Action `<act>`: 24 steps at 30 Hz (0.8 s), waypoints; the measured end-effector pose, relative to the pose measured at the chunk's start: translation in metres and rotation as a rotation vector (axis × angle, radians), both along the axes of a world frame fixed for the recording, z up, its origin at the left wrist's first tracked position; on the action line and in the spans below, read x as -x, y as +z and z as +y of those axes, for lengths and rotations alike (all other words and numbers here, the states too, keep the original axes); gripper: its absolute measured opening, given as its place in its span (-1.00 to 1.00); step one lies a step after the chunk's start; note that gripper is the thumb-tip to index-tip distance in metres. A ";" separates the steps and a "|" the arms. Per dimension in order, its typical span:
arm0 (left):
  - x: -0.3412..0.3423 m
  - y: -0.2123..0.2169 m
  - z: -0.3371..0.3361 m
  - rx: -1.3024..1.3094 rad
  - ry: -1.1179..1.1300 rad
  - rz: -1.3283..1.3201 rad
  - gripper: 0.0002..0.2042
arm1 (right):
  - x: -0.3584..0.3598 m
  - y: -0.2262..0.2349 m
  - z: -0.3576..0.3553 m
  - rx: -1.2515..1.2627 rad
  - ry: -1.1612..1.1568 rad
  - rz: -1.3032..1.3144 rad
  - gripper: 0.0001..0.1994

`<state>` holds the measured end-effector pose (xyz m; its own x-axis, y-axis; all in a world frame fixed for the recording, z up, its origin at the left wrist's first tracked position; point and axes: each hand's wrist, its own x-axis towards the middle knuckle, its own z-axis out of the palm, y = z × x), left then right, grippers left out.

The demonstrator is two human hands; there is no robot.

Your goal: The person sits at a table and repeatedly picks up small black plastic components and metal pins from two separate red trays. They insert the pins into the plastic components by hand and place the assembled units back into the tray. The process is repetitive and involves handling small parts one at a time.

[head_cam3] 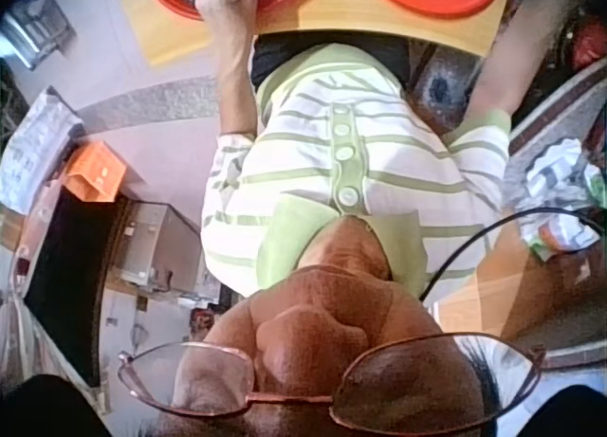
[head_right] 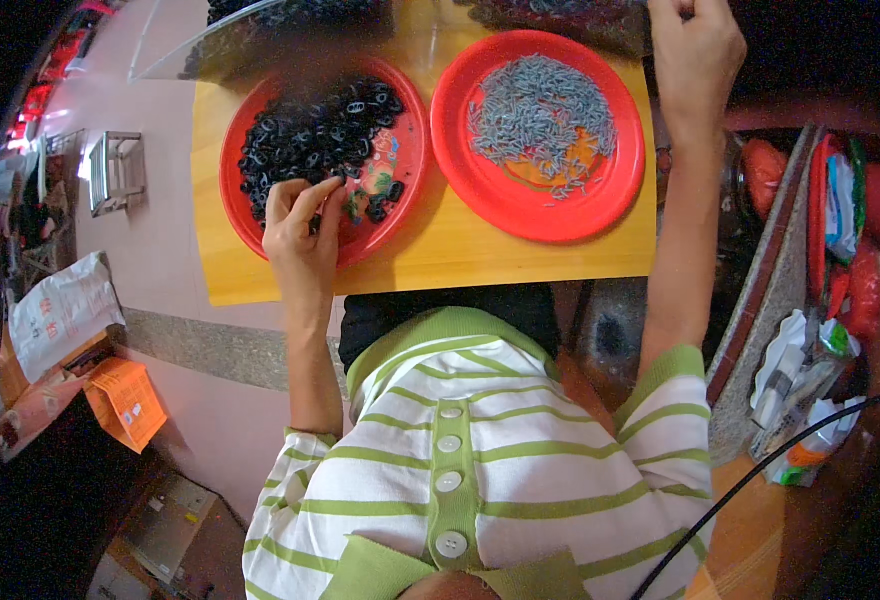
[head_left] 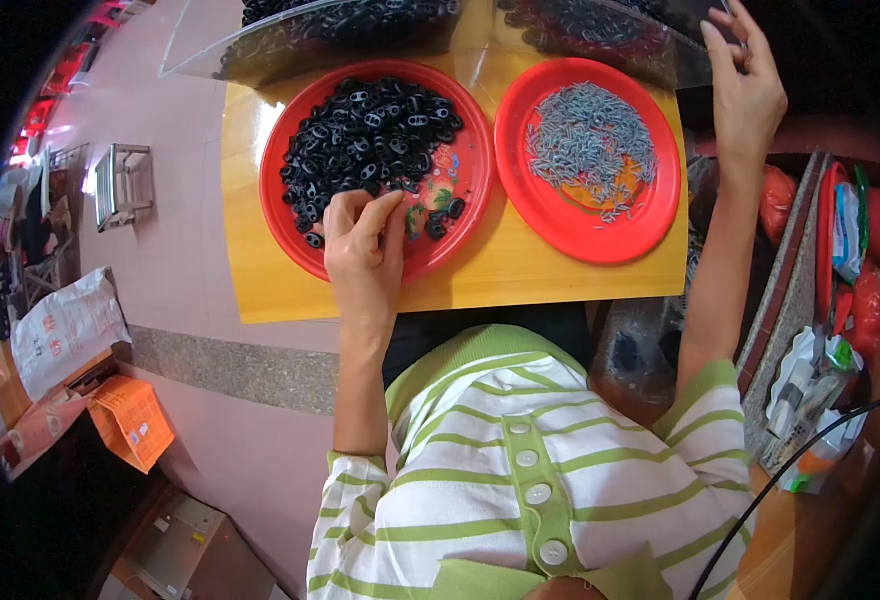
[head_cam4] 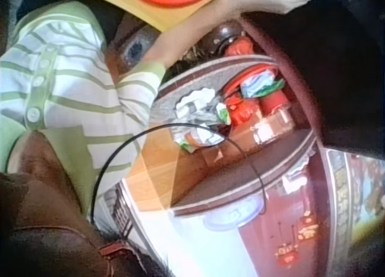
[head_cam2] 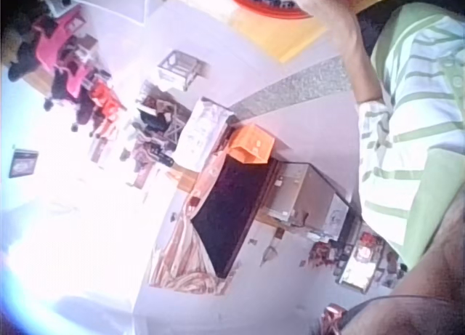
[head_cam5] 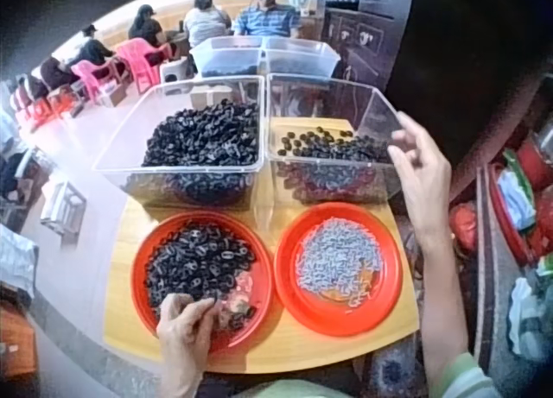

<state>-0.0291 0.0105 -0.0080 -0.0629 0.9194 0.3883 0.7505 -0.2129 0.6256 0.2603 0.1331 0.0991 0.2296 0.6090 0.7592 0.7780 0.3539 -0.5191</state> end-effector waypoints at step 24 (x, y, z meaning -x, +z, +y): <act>-0.020 -0.003 0.010 0.050 -0.041 0.105 -0.87 | -0.012 -0.089 -0.114 0.915 0.320 -0.118 -0.79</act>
